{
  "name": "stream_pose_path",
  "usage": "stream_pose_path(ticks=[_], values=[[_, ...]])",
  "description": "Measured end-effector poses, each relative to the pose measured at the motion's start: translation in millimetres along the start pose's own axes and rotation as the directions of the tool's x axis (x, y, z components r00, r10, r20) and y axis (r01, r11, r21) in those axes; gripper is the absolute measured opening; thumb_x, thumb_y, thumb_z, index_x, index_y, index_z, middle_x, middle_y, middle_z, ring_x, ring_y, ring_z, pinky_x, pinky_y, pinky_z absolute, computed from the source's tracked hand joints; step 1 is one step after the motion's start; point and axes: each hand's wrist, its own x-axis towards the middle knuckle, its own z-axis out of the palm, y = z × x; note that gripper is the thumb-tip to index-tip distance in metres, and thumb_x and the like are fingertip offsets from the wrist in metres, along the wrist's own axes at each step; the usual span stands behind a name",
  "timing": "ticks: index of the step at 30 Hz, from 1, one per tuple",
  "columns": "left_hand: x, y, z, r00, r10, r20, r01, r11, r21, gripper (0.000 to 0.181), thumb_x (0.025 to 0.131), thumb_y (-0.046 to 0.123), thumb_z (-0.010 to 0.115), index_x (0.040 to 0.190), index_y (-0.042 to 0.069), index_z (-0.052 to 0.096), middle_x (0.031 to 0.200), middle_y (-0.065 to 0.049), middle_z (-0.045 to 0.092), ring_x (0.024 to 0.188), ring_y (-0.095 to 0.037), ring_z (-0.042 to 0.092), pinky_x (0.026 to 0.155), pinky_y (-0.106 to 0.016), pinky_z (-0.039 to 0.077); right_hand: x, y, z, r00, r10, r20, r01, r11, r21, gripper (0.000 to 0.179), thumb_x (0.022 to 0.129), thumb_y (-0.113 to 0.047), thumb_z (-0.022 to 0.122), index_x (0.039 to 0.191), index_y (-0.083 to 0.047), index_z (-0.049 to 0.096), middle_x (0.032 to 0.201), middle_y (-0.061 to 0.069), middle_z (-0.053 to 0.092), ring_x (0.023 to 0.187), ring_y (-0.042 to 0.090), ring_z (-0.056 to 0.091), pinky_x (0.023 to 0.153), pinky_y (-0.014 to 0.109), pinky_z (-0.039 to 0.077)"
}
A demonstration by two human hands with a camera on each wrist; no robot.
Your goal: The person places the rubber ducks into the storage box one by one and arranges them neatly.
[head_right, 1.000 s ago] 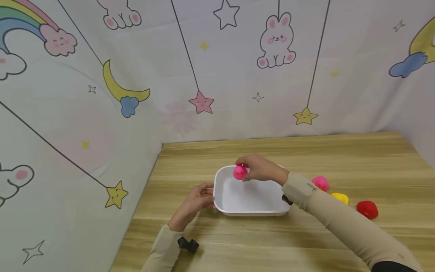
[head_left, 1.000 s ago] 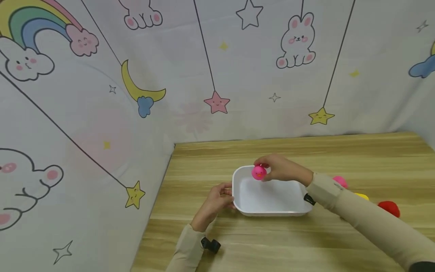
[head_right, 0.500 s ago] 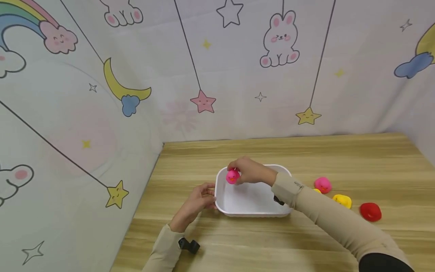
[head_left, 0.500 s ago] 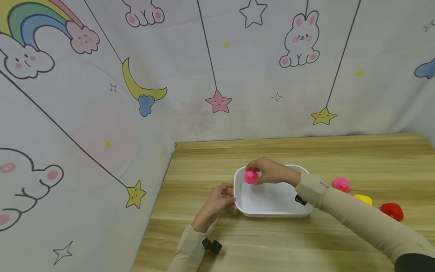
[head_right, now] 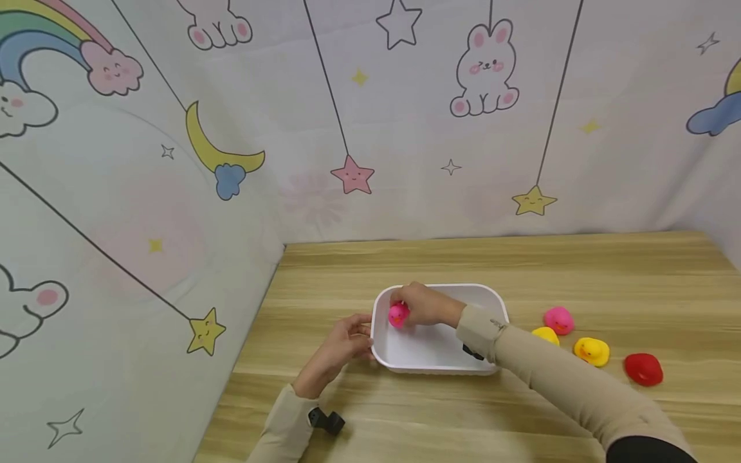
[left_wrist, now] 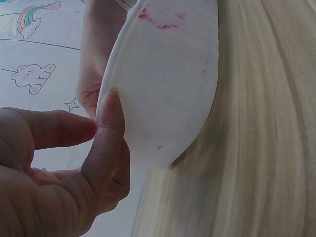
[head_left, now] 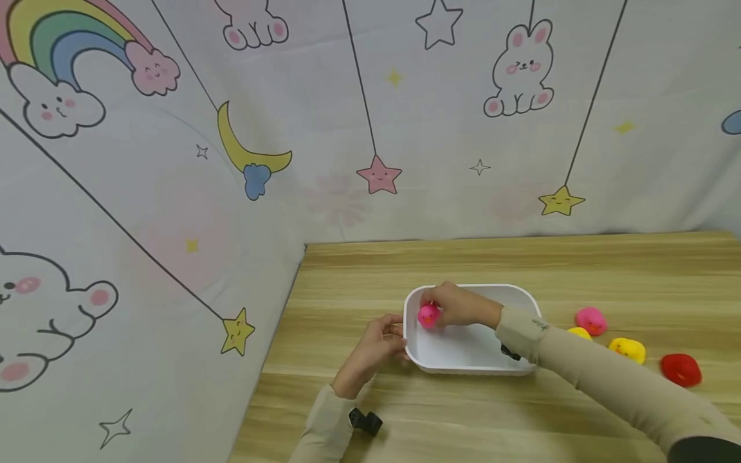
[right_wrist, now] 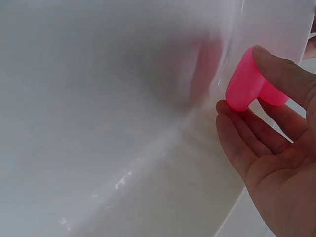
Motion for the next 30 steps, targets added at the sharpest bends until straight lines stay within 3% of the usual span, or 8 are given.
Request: stream_pose_path(ticks=[9,21,30], values=[[-0.9,-4.5,0.3,1.000,-0.001,-0.007,0.001,1.000,-0.011,0.050,0.084,-0.016,0.054,0.131,-0.024,0.043,0.097,-0.022,0.055,0.066,-0.012,0.061,0.064,-0.029,0.063,2.7,2.7,10.6,0.999,0.041,0.006,-0.041,0.999,-0.001,0.030,0.071,0.004,0.082,0.096,-0.005,0.069,0.084,-0.005,0.064,0.076,0.010,0.053,0.068,0.022,0.049],[-1.1,-4.7,-0.6,1.000,0.011,-0.012,-0.011,1.000,-0.009,0.051,0.082,-0.016,0.054,0.132,-0.024,0.043,0.095,-0.020,0.056,0.067,-0.011,0.061,0.060,-0.023,0.060,2.2,6.5,20.3,0.998,-0.028,-0.054,0.023,0.994,-0.103,0.030,0.068,0.004,0.083,0.091,-0.005,0.066,0.084,-0.003,0.060,0.077,0.011,0.052,0.070,0.025,0.050],[-0.4,-3.9,-0.7,1.000,0.019,-0.010,-0.019,1.000,-0.001,0.052,0.083,-0.016,0.053,0.133,-0.023,0.043,0.095,-0.020,0.054,0.068,-0.012,0.059,0.061,-0.023,0.060,2.0,4.9,19.5,0.998,-0.021,-0.051,0.014,0.992,-0.129,0.031,0.068,0.003,0.084,0.094,-0.003,0.066,0.087,0.000,0.061,0.079,0.013,0.055,0.073,0.026,0.053]])
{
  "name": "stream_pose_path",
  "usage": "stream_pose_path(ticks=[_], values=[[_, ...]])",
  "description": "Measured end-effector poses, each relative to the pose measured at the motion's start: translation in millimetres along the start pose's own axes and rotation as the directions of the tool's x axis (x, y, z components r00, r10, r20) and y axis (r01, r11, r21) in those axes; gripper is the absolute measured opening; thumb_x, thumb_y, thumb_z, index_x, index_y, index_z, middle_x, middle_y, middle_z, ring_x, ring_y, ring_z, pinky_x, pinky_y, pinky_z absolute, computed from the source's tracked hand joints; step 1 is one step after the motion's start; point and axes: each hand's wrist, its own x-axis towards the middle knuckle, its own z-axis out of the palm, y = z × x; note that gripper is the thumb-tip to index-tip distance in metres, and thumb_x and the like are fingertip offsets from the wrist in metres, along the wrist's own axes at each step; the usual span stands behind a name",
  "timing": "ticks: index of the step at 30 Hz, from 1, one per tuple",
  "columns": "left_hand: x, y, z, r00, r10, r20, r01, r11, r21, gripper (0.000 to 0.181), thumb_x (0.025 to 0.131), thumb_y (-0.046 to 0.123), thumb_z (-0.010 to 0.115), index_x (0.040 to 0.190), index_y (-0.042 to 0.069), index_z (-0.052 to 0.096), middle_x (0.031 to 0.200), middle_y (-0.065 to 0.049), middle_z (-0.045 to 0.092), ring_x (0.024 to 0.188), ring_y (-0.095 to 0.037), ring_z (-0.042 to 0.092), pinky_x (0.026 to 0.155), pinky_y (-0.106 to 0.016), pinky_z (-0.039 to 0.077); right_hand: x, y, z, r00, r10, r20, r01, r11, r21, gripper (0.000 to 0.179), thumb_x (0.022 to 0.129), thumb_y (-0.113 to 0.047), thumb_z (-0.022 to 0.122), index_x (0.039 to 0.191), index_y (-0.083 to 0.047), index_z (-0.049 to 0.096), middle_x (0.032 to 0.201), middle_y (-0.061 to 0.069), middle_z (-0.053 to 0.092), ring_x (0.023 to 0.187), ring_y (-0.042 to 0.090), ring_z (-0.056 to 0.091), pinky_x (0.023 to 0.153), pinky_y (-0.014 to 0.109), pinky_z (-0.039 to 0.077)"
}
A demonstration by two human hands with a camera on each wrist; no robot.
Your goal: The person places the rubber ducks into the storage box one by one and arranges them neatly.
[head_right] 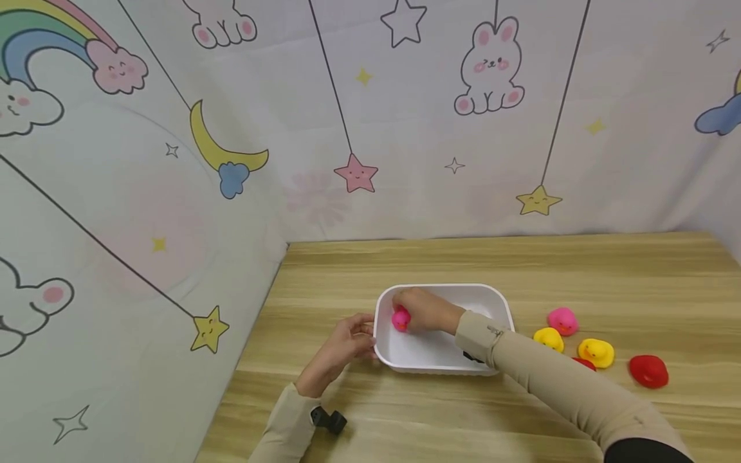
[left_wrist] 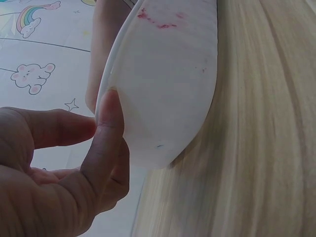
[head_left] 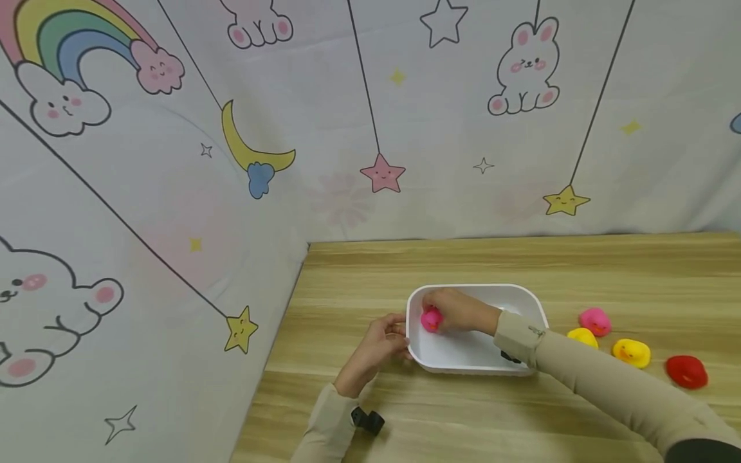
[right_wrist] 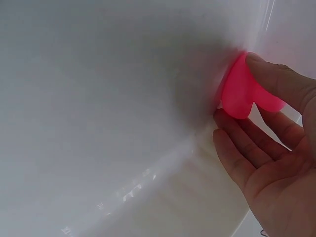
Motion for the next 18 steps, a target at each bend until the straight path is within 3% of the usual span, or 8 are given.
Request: stream_pose_path(ticks=[9,18], values=[[0.9,0.6,0.6,1.000,0.004,-0.010,-0.004,1.000,-0.005,0.051,0.083,-0.016,0.053,0.133,-0.023,0.043,0.095,-0.021,0.054,0.066,-0.012,0.059,0.060,-0.024,0.060,-0.4,-2.3,-1.7,1.000,0.005,0.008,-0.005,1.000,-0.030,0.032,0.070,0.005,0.081,0.096,-0.004,0.065,0.088,0.000,0.060,0.080,0.015,0.055,0.074,0.029,0.053],[0.0,-0.3,-0.7,1.000,0.019,0.003,-0.019,1.000,0.011,0.051,0.083,-0.015,0.053,0.132,-0.024,0.043,0.093,-0.018,0.055,0.065,-0.012,0.059,0.062,-0.027,0.062,-6.6,-4.4,-9.3,0.987,0.139,0.081,-0.142,0.989,0.041,0.061,0.068,0.005,0.083,0.125,0.002,0.061,0.112,0.010,0.067,0.098,0.023,0.062,0.090,0.040,0.056]])
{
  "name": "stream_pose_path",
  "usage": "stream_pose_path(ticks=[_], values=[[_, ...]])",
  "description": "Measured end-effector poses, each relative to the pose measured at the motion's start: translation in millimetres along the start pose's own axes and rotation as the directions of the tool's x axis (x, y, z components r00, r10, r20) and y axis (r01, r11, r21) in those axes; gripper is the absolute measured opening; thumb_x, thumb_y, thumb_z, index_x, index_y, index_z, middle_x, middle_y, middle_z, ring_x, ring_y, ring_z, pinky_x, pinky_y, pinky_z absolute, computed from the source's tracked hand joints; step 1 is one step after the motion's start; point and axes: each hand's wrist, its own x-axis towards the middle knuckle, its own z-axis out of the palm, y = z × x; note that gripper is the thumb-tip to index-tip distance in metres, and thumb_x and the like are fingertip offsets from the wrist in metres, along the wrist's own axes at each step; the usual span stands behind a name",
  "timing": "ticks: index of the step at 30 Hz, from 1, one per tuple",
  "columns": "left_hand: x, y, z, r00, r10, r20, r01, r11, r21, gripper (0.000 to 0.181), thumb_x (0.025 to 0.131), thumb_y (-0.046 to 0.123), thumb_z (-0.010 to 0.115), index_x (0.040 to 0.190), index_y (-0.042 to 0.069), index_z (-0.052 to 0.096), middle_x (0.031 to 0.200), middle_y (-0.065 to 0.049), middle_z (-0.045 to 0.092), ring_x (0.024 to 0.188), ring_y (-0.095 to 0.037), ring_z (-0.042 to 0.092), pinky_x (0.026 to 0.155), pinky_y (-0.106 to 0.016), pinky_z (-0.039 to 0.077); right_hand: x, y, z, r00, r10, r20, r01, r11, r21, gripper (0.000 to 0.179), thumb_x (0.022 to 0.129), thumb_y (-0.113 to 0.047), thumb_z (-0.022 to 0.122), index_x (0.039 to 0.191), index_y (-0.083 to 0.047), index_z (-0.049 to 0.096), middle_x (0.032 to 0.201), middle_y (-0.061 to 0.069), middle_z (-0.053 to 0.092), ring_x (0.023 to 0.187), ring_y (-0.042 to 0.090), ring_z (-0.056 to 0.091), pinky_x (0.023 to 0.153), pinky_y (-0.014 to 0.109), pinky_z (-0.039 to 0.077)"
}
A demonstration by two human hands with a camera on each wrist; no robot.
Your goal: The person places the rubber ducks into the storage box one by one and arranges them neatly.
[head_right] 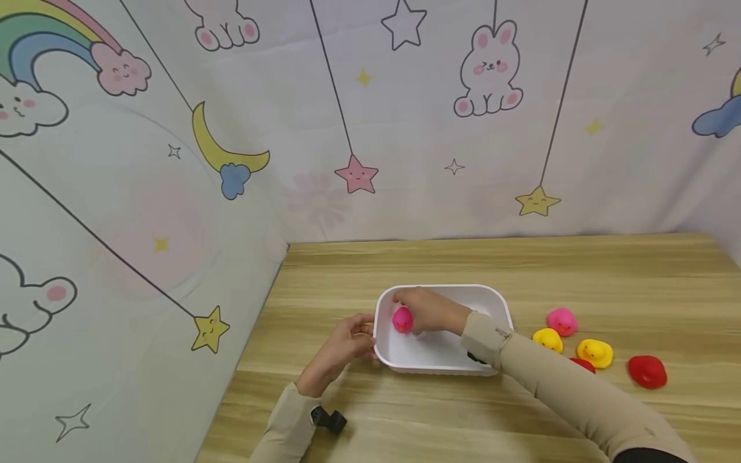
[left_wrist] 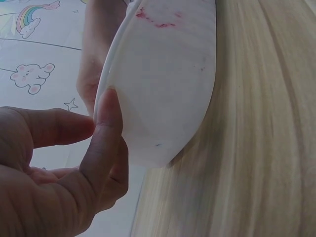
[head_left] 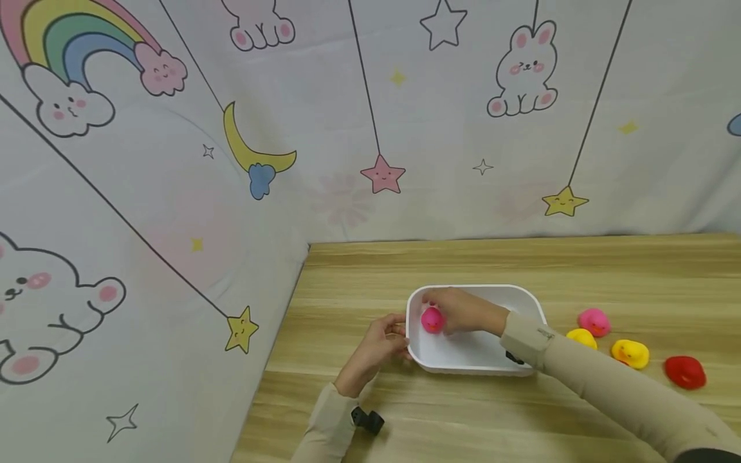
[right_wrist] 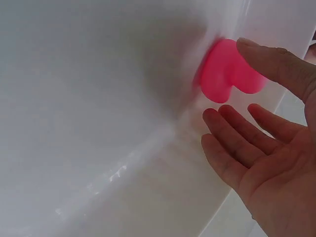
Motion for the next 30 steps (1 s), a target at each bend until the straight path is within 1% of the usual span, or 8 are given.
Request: stream_pose_path(ticks=[2,7,10,14,17,21,26,30], values=[[0.0,0.0,-0.1,1.000,-0.002,-0.002,0.002,1.000,0.001,0.050,0.083,-0.015,0.053,0.132,-0.024,0.044,0.092,-0.017,0.055,0.065,-0.012,0.059,0.061,-0.026,0.061,-3.0,-2.2,-6.1,1.000,0.025,0.016,-0.025,0.999,0.029,0.062,0.071,0.001,0.084,0.128,0.002,0.061,0.116,0.012,0.067,0.102,0.026,0.062,0.092,0.042,0.057],[-0.7,-0.2,0.9,1.000,-0.008,0.005,0.008,1.000,-0.007,0.049,0.084,-0.016,0.054,0.132,-0.024,0.043,0.094,-0.019,0.055,0.065,-0.012,0.059,0.061,-0.025,0.061,-12.4,-7.7,-21.6,0.999,0.045,0.023,-0.047,0.996,0.082,0.060,0.075,-0.002,0.084,0.130,0.006,0.061,0.123,0.018,0.066,0.112,0.035,0.062,0.096,0.048,0.056],[-0.4,-1.3,0.7,1.000,-0.013,0.014,0.013,1.000,-0.019,0.050,0.085,-0.016,0.054,0.133,-0.024,0.043,0.096,-0.020,0.056,0.067,-0.012,0.060,0.061,-0.024,0.061,-18.7,-10.5,-29.5,0.998,0.054,0.021,-0.056,0.994,0.090,0.058,0.076,-0.004,0.085,0.129,0.006,0.063,0.123,0.018,0.067,0.112,0.037,0.062,0.095,0.049,0.057],[-0.6,-1.0,-1.1,1.000,-0.007,0.014,0.007,1.000,-0.016,0.051,0.085,-0.015,0.054,0.133,-0.024,0.042,0.096,-0.019,0.055,0.068,-0.011,0.061,0.061,-0.023,0.061,-25.7,-12.1,-36.3,0.999,0.031,-0.010,-0.030,0.997,0.078,0.054,0.078,-0.006,0.085,0.127,0.005,0.065,0.121,0.018,0.068,0.112,0.037,0.063,0.094,0.050,0.057],[-1.5,0.9,-2.2,1.000,0.000,0.012,0.000,1.000,-0.002,0.051,0.084,-0.015,0.054,0.133,-0.025,0.041,0.096,-0.019,0.055,0.068,-0.011,0.060,0.063,-0.025,0.062,-31.2,-12.6,-39.7,0.999,0.025,-0.038,-0.022,0.997,0.075,0.054,0.079,-0.008,0.085,0.127,0.004,0.065,0.123,0.018,0.067,0.114,0.037,0.063,0.096,0.052,0.056],[-1.9,2.1,-2.2,1.000,-0.001,0.006,0.001,1.000,0.004,0.052,0.084,-0.016,0.054,0.133,-0.025,0.042,0.094,-0.017,0.055,0.067,-0.011,0.060,0.065,-0.027,0.063,-41.5,-12.2,-46.2,0.998,0.046,-0.054,-0.041,0.996,0.076,0.053,0.080,-0.011,0.085,0.128,0.003,0.066,0.127,0.017,0.067,0.117,0.037,0.062,0.098,0.055,0.054],[-2.0,3.1,-0.2,1.000,-0.004,0.006,0.004,1.000,-0.004,0.051,0.085,-0.016,0.054,0.133,-0.025,0.041,0.097,-0.021,0.056,0.069,-0.011,0.060,0.064,-0.024,0.061,-58.1,-5.9,-54.4,0.994,0.069,-0.090,-0.061,0.994,0.085,0.053,0.080,-0.014,0.086,0.127,0.001,0.067,0.127,0.015,0.067,0.117,0.036,0.062,0.096,0.055,0.055],[-2.3,2.6,0.6,1.000,-0.008,-0.002,0.008,1.000,-0.009,0.051,0.084,-0.016,0.054,0.133,-0.025,0.042,0.096,-0.019,0.055,0.068,-0.011,0.059,0.062,-0.023,0.060,-73.3,1.0,-58.8,0.989,0.067,-0.134,-0.052,0.992,0.112,0.053,0.080,-0.014,0.085,0.127,0.003,0.067,0.127,0.017,0.067,0.117,0.038,0.062,0.096,0.057,0.054]])
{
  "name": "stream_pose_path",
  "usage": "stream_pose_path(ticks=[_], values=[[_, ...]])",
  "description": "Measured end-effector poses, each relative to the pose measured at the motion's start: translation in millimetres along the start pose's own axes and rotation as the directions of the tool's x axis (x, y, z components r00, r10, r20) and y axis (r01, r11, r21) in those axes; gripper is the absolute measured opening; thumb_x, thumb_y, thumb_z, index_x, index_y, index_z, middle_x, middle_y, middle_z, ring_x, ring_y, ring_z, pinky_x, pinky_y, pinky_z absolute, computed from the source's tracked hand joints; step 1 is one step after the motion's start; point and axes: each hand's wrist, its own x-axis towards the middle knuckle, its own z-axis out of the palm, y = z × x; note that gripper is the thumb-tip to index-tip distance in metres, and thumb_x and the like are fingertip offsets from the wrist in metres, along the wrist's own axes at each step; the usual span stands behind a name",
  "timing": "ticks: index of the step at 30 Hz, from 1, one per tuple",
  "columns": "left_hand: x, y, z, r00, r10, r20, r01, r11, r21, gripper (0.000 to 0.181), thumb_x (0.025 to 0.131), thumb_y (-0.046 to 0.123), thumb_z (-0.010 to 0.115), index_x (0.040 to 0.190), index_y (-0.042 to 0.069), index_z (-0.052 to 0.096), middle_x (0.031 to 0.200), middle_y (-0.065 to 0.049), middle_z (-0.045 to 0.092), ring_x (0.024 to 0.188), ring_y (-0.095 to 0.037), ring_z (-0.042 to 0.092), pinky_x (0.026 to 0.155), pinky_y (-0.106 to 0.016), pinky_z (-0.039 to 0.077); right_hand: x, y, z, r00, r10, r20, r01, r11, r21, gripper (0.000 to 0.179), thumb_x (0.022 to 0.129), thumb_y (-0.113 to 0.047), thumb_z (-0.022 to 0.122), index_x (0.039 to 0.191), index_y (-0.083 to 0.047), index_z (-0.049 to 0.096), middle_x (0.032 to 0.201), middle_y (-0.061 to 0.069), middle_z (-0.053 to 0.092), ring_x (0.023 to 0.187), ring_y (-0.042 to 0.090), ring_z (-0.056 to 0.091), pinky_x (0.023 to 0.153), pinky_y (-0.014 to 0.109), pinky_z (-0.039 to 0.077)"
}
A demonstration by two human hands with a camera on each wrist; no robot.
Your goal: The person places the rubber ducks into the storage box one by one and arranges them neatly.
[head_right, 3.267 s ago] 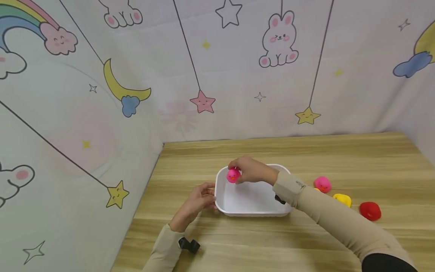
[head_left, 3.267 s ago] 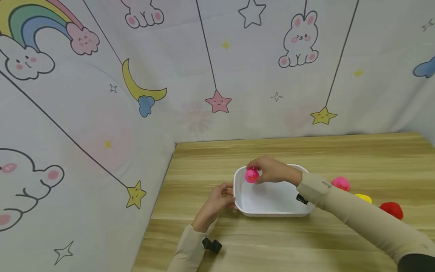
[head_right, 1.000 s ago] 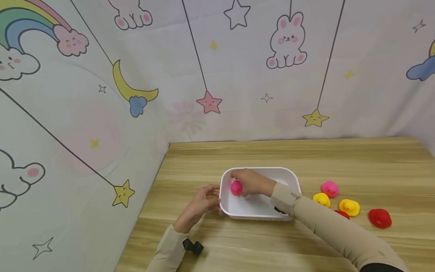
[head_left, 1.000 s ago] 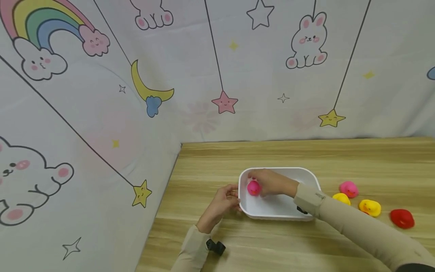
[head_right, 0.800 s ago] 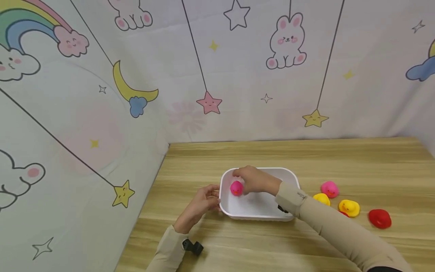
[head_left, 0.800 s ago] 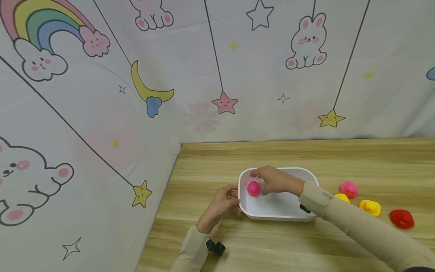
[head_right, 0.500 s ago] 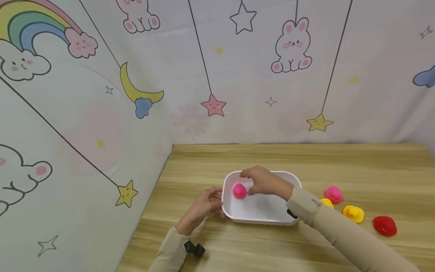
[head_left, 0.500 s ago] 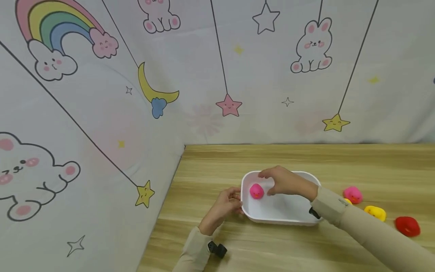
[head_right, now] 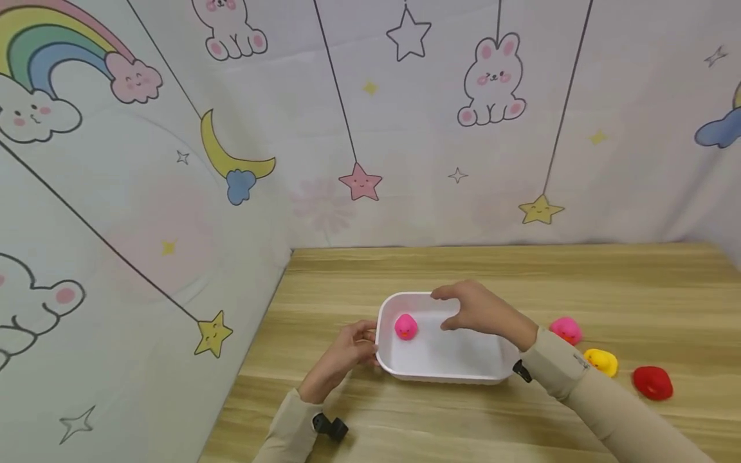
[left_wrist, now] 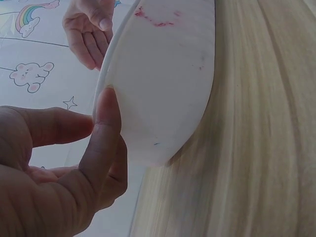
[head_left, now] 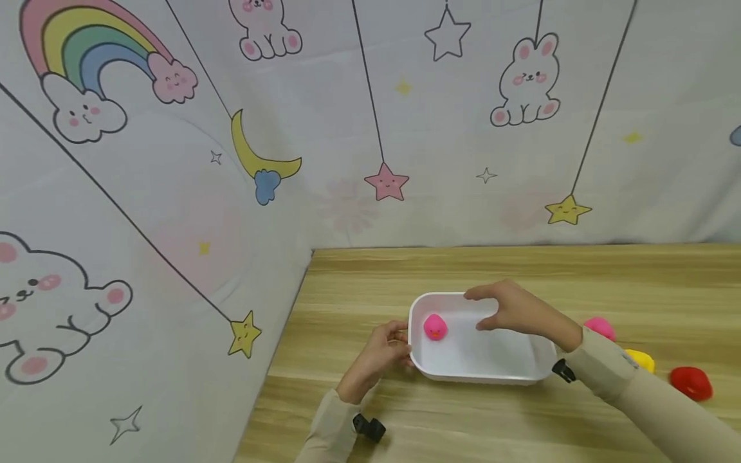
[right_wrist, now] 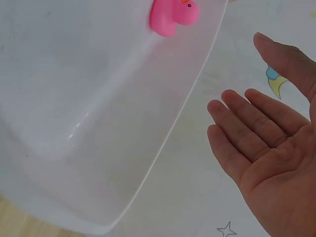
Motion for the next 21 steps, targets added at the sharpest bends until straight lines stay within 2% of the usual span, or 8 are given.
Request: stream_pose_path(ticks=[8,15,21], values=[[1.1,-2.7,1.4,1.000,-0.004,-0.015,0.004,1.000,-0.011,0.052,0.083,-0.017,0.054,0.133,-0.024,0.043,0.093,-0.017,0.054,0.065,-0.012,0.058,0.057,-0.020,0.058,-30.1,14.3,-17.1,0.995,0.055,-0.085,-0.053,0.998,0.020,0.058,0.083,-0.020,0.084,0.131,0.004,0.063,0.128,0.018,0.066,0.121,0.041,0.059,0.098,0.061,0.051],[2.7,-3.2,3.1,1.000,-0.006,-0.010,0.006,1.000,-0.013,0.051,0.084,-0.017,0.054,0.133,-0.024,0.043,0.093,-0.016,0.054,0.066,-0.011,0.059,0.059,-0.021,0.059,-58.2,25.8,-29.0,0.978,0.095,-0.185,-0.091,0.995,0.030,0.058,0.084,-0.022,0.083,0.132,0.004,0.063,0.128,0.020,0.065,0.119,0.042,0.060,0.098,0.064,0.050],[3.3,-2.7,2.1,1.000,-0.009,-0.007,0.009,1.000,-0.013,0.051,0.085,-0.015,0.054,0.134,-0.023,0.042,0.093,-0.013,0.054,0.068,-0.011,0.060,0.062,-0.023,0.060,-74.9,34.0,-35.8,0.962,0.145,-0.231,-0.136,0.989,0.055,0.059,0.084,-0.020,0.083,0.133,0.005,0.061,0.128,0.023,0.065,0.117,0.044,0.060,0.096,0.065,0.050]])
